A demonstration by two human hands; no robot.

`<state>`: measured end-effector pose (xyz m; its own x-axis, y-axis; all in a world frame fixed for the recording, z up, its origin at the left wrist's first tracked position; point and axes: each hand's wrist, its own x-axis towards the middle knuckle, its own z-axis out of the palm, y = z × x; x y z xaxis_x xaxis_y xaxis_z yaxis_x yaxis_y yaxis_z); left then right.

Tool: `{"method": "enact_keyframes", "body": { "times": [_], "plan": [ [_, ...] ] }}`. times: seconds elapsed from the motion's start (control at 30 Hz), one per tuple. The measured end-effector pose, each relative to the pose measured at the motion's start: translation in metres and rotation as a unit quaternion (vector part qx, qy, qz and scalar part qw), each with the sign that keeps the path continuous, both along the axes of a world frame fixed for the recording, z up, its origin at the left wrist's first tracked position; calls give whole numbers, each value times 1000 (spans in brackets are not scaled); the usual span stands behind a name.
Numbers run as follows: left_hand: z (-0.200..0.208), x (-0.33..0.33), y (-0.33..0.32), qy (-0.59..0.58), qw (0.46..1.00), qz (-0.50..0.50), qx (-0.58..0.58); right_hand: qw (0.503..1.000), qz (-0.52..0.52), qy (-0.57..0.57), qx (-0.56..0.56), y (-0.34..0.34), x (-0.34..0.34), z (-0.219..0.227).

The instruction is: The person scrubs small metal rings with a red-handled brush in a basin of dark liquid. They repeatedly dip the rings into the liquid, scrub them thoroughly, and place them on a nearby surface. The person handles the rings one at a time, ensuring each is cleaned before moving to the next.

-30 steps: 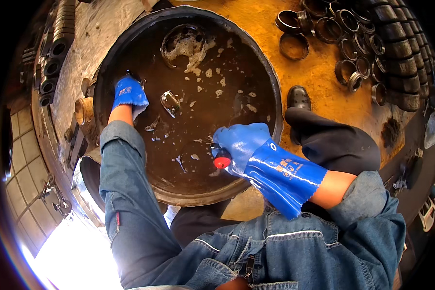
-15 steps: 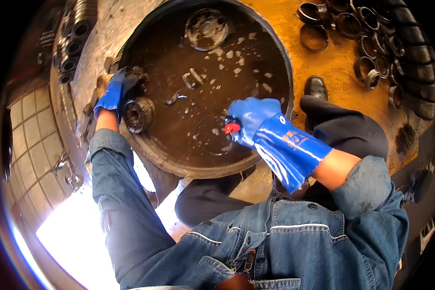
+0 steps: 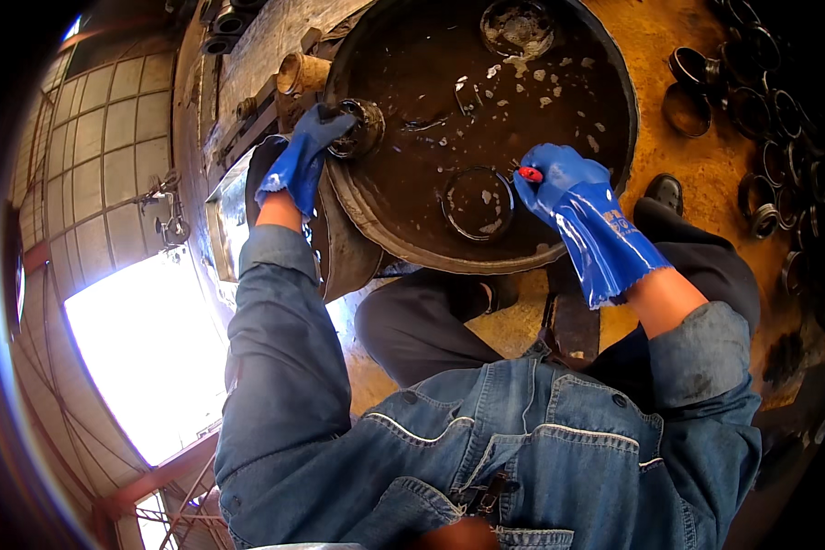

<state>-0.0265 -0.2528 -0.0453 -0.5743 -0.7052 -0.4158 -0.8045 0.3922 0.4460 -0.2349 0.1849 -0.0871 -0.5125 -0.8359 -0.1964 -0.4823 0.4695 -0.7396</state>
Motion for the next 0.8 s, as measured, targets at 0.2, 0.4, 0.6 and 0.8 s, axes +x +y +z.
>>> {"method": "enact_keyframes", "body": {
  "times": [0.2, 0.4, 0.6, 0.8],
  "plan": [
    [1, -18, 82, -178, 957, -73, -215, 1000, -11, -13, 1, 6, -3, 2],
    [-32, -28, 96, -211, 928, -31, -305, 997, 16, -24, 69, 1, -5, 17],
    [-45, -27, 94, -138, 938, 25, -318, 997, 12, -27, 78, -2, 1, 16],
    [-25, -36, 71, -128, 961, 71, -236, 991, 35, -57, 118, -5, -2, 15]
  ]
}}
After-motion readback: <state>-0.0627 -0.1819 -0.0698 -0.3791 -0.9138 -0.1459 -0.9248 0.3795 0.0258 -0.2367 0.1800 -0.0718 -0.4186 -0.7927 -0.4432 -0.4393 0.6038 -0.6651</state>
